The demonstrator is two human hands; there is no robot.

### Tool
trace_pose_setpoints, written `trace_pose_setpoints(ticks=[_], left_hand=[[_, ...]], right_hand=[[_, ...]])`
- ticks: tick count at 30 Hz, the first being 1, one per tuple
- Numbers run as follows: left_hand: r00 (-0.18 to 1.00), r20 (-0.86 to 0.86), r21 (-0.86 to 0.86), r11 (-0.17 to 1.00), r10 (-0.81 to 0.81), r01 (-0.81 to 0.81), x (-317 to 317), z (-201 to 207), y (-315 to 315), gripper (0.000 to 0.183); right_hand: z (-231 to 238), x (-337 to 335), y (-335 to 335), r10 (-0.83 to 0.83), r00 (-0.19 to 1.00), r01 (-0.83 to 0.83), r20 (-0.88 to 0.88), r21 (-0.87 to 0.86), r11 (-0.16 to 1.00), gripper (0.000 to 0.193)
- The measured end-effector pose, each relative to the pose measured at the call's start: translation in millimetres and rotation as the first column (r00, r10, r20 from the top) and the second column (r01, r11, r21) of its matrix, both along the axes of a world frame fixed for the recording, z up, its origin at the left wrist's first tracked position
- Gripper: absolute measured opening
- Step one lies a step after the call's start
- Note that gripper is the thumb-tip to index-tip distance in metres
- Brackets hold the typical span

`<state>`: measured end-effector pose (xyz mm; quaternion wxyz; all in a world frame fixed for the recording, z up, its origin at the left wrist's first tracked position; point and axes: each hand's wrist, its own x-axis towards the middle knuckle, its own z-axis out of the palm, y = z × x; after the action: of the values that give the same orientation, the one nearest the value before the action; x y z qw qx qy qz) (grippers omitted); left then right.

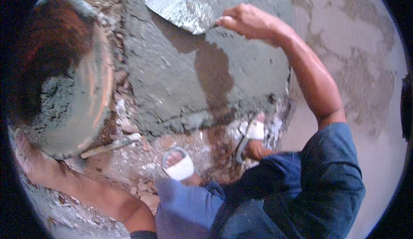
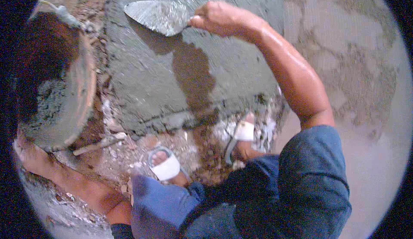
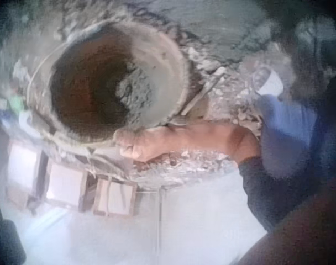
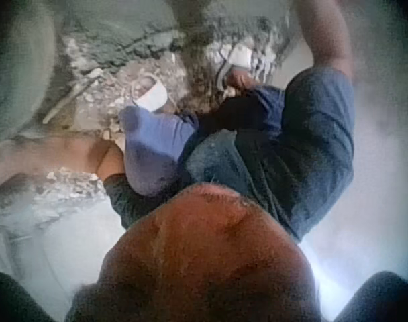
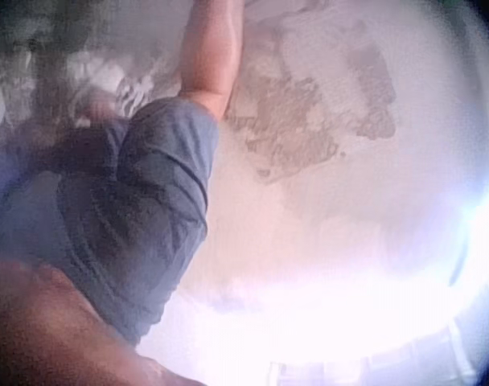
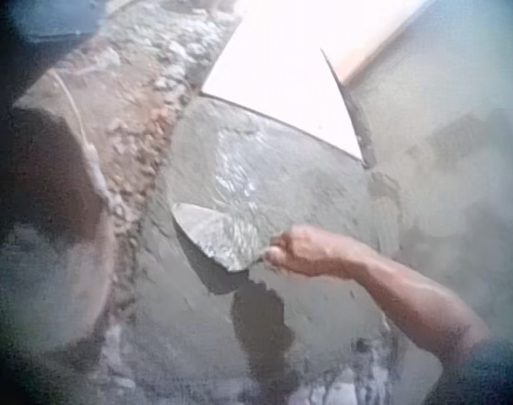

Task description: The person spreads cement on the floor using a trowel, places a large white tile, and taps it with a rubber mallet to secure it. The person repeats this process for another tile.

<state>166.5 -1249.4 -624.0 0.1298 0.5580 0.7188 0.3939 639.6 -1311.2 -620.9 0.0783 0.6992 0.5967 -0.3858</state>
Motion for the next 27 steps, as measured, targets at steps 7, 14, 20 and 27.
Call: trace_pose_setpoints(ticks=[7,14,20,27], left_hand=[[0.990,0.018,0.011,0.990,-0.141,0.140,17,0,8,0.033],[0.984,-0.031,0.108,0.978,-0.175,0.177,-15,7,-27,0.040],[0.854,0.424,0.147,0.954,-0.300,0.263,-42,2,-46,0.035],[0.881,0.404,0.143,0.968,-0.247,0.206,-25,15,-39,0.038]], right_hand=[[60,-57,12,0.255,0.928,-0.347,0.272,0.379,0.858,0.027],[41,-231,77,0.412,0.836,-0.549,0.364,0.564,0.617,0.022],[1,-301,42,0.548,0.698,-0.715,0.462,0.408,0.567,0.024],[24,-257,23,0.626,0.649,-0.760,0.432,0.352,0.546,0.020]])
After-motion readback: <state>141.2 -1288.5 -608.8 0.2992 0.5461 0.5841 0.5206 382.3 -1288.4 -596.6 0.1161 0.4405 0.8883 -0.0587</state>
